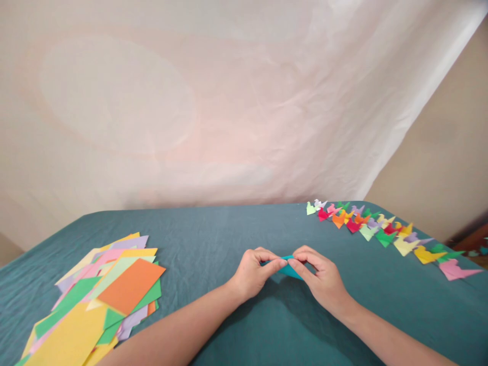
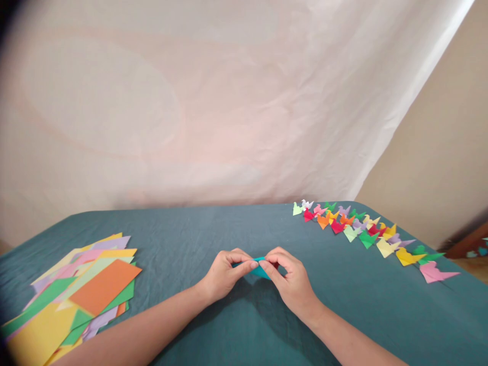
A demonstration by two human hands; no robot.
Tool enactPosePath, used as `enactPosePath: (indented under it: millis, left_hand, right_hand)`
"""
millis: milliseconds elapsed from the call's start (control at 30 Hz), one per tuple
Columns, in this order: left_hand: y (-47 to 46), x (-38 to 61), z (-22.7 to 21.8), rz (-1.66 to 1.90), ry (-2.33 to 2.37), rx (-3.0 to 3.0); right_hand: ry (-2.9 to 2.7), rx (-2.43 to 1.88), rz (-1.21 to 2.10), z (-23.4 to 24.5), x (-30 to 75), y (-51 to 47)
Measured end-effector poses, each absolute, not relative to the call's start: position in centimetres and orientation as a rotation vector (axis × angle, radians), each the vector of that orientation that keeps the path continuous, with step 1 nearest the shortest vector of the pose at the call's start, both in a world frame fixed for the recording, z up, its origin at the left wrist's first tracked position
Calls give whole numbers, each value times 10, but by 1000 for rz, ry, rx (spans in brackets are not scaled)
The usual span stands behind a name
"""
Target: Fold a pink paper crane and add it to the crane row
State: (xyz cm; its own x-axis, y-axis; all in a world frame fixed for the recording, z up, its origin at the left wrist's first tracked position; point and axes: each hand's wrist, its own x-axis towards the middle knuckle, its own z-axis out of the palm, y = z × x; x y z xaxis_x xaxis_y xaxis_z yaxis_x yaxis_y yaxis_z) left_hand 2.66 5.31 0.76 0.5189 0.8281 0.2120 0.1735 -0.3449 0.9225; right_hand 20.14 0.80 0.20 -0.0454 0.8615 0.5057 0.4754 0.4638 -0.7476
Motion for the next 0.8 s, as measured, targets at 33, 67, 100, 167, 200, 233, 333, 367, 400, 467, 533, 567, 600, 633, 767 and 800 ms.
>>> enactPosePath:
  millis: [33,67,100,167,200,233,333,367,400,467,533,567,600,633,767,800]
  left_hand:
    - [53,26,8,868,832,1818]
    - [53,26,7,865,829,1816]
    - [54,26,7,865,824,1813]
    - [54,26,7,868,814,1807]
    - [54,26,7,870,813,1805]
    - [54,26,7,871,813,1805]
    - [53,25,8,862,819,1810]
    - [53,25,9,858,824,1811]
    - [53,26,9,855,829,1812]
    - [53,26,9,851,836,1812]
    - [53,26,9,851,833,1812]
    - [53,26,8,851,829,1812]
    - [53,26,8,852,825,1811]
    - [53,26,8,853,823,1808]
    - [53,26,7,861,827,1801]
    - [53,26,7,862,827,1801]
  right_hand:
    - [-1687,-1165,473,2,201,8]
    - [-1688,-1167,477,2,201,8]
    - [-1686,-1168,480,2,201,8]
    - [-1683,-1168,487,2,201,9]
    - [-1680,-1168,488,2,201,9]
    - [-1679,-1169,489,2,201,9]
    - [-1677,-1168,486,2,201,9]
    - [-1676,-1168,483,2,201,9]
    - [-1675,-1169,481,2,202,9]
    - [-1676,-1175,482,1,202,9]
    - [-1678,-1175,486,1,203,9]
    - [-1678,-1174,489,1,203,9]
    - [-1677,-1174,492,1,203,9]
    - [-1677,-1174,497,1,203,10]
    - [-1676,-1173,512,1,202,9]
    - [-1677,-1173,514,1,202,9]
